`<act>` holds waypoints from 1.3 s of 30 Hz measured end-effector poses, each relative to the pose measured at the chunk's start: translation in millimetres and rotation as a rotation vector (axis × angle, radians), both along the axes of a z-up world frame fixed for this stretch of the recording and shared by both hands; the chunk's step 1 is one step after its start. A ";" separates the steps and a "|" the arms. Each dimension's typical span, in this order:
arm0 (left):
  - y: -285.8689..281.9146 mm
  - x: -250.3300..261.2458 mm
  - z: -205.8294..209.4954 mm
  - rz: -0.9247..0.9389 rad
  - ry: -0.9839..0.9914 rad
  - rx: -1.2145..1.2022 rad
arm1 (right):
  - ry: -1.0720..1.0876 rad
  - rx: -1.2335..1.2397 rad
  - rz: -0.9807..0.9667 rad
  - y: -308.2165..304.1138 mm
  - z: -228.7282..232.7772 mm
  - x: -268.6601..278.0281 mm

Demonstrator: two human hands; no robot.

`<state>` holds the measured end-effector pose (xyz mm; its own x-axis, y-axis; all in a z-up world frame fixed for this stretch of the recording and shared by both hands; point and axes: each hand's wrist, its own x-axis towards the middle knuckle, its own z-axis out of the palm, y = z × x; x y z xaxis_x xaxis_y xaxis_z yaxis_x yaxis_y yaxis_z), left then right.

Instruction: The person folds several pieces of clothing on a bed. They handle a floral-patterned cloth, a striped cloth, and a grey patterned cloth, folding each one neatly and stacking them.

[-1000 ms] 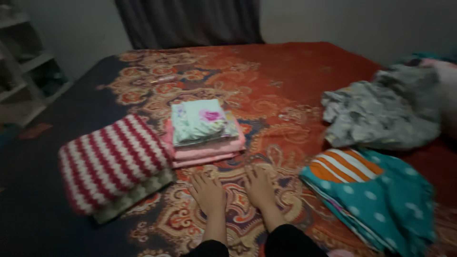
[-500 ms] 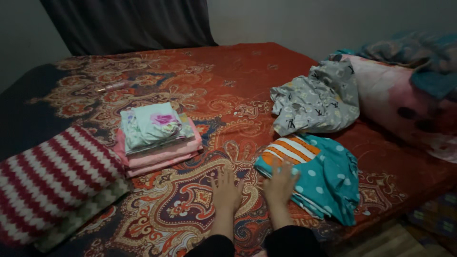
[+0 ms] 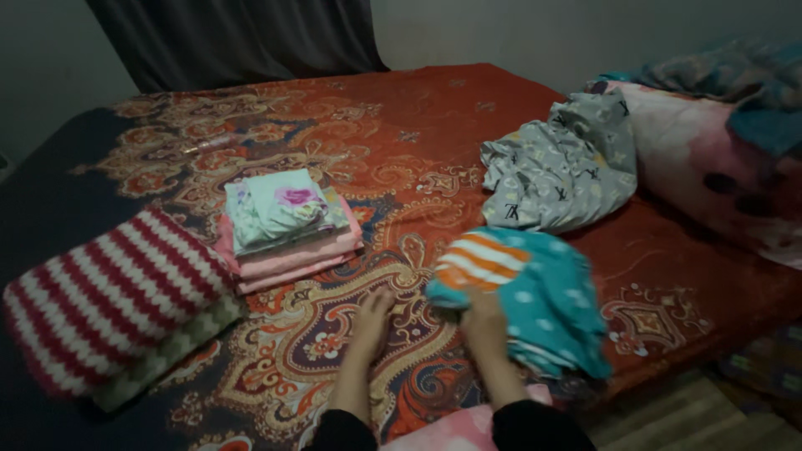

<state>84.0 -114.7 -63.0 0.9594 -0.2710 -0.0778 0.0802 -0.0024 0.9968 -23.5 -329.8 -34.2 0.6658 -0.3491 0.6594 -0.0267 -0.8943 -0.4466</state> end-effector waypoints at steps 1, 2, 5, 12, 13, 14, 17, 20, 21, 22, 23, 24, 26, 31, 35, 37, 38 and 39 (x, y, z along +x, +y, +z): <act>7.3 4.0 -2.1 -0.016 0.092 -0.255 | -0.048 -0.014 0.125 19.0 1.4 -5.9; 13.8 6.2 -4.0 -0.031 0.182 -0.510 | -0.055 -0.005 0.266 35.5 5.2 -11.3; 36.5 4.4 -6.8 0.121 0.062 -0.182 | -0.075 -0.110 0.613 82.2 24.6 -25.6; 104.3 -29.9 -0.4 0.314 -0.110 -0.026 | 0.318 0.102 0.922 123.2 60.2 -36.4; 98.0 -32.4 6.8 0.351 -0.172 0.124 | 0.316 0.051 0.814 113.2 61.4 -35.5; 92.3 -37.8 14.2 0.386 -0.235 0.274 | 0.314 0.001 0.706 103.7 60.7 -32.7; 66.8 -63.7 39.1 0.503 -0.756 0.838 | 0.248 0.144 0.342 70.0 52.0 -24.6; 32.9 -93.6 63.4 -0.056 -0.647 0.933 | 0.124 -0.136 -0.116 51.5 37.8 -17.9; 21.5 -103.0 68.8 -0.193 -0.774 1.041 | 0.058 -0.244 -0.312 43.2 36.0 -17.2; 12.7 -110.3 73.4 -0.177 -0.770 1.049 | -0.009 -0.350 -0.509 36.5 35.6 -17.8; 5.1 -114.8 77.6 -0.163 -0.770 1.056 | 0.171 -0.128 -0.460 30.4 38.4 -18.5; 0.3 -118.2 80.0 -0.148 -0.770 1.063 | 0.345 0.098 -0.411 25.2 43.8 -20.1; -2.8 -122.8 78.6 -0.141 -0.764 1.055 | 0.397 0.259 -0.326 24.1 58.1 -26.7; -2.3 -104.8 60.0 -0.066 -0.761 0.956 | 0.098 0.307 0.017 76.9 125.9 -15.4; -1.6 -81.3 40.7 0.123 -0.800 0.847 | 0.008 0.235 0.459 151.0 156.3 -6.6; 16.3 -64.8 42.8 0.250 -0.550 0.358 | -0.179 0.062 0.609 173.2 158.6 -12.5; 30.1 -56.4 47.7 0.306 -0.293 -0.074 | -0.215 0.088 0.646 177.5 156.6 -17.1; 47.0 -50.1 53.8 0.467 -0.315 0.214 | -0.248 0.113 0.682 176.2 152.1 -23.7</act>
<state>34.0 -67.7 -9.2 0.9590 0.1751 0.2230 -0.1777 -0.2416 0.9540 -47.2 -153.6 117.9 0.5955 0.0153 0.8032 0.6333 -0.6241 -0.4576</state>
